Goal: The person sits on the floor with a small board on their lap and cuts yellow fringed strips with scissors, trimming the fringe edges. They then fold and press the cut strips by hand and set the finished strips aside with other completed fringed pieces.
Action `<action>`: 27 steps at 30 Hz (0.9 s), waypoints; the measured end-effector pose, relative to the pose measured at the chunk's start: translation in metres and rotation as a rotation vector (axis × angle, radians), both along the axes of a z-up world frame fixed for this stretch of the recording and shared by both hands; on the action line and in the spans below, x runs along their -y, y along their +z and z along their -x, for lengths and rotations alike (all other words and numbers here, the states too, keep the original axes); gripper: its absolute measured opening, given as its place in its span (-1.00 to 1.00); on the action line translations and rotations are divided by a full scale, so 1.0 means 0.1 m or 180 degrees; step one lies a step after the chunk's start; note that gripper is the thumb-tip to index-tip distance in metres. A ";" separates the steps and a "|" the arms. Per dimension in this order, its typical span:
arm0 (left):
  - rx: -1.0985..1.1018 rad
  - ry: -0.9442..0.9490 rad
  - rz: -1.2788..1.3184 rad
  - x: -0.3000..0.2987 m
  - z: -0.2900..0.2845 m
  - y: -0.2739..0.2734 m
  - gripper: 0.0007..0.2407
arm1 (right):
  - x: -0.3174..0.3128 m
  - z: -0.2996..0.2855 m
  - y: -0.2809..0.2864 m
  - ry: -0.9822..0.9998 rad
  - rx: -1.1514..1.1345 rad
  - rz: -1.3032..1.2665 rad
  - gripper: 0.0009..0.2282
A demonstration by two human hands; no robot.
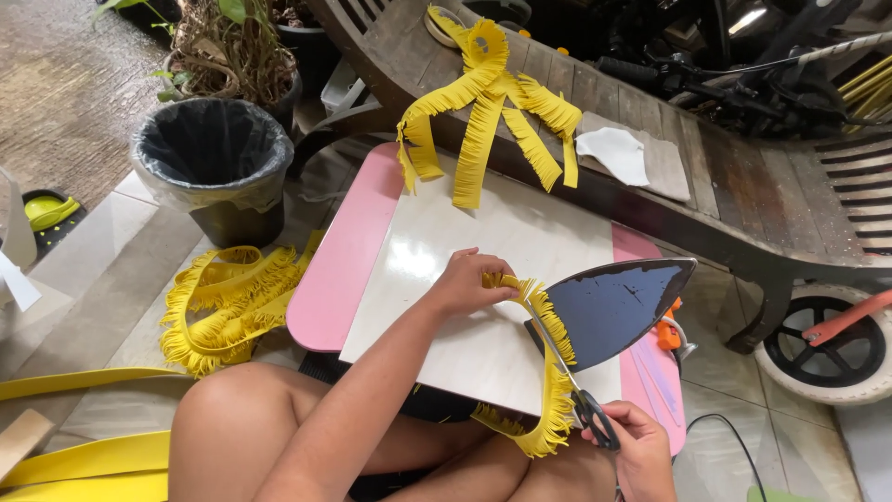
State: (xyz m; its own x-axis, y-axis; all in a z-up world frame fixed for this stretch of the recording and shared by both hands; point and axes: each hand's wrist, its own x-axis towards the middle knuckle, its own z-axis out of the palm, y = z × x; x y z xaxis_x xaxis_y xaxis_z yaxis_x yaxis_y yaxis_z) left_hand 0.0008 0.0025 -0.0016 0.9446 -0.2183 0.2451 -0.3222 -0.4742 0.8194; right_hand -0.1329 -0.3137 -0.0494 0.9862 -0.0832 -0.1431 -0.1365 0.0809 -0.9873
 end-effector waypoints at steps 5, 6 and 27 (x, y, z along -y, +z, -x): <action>-0.0064 0.0015 0.0002 -0.01 0.01 0.04 -0.90 | 0.09 -0.01 -0.16 0.0013 -0.0096 -0.0374 -0.88; -0.0067 0.0016 0.0031 -0.01 0.01 0.04 -0.91 | 0.10 -0.01 -0.19 0.0050 -0.0102 -0.0486 -0.88; -0.0015 0.0024 -0.0015 0.00 -0.01 0.01 -0.89 | 0.25 0.10 -0.34 0.0117 0.0283 -0.0799 -0.83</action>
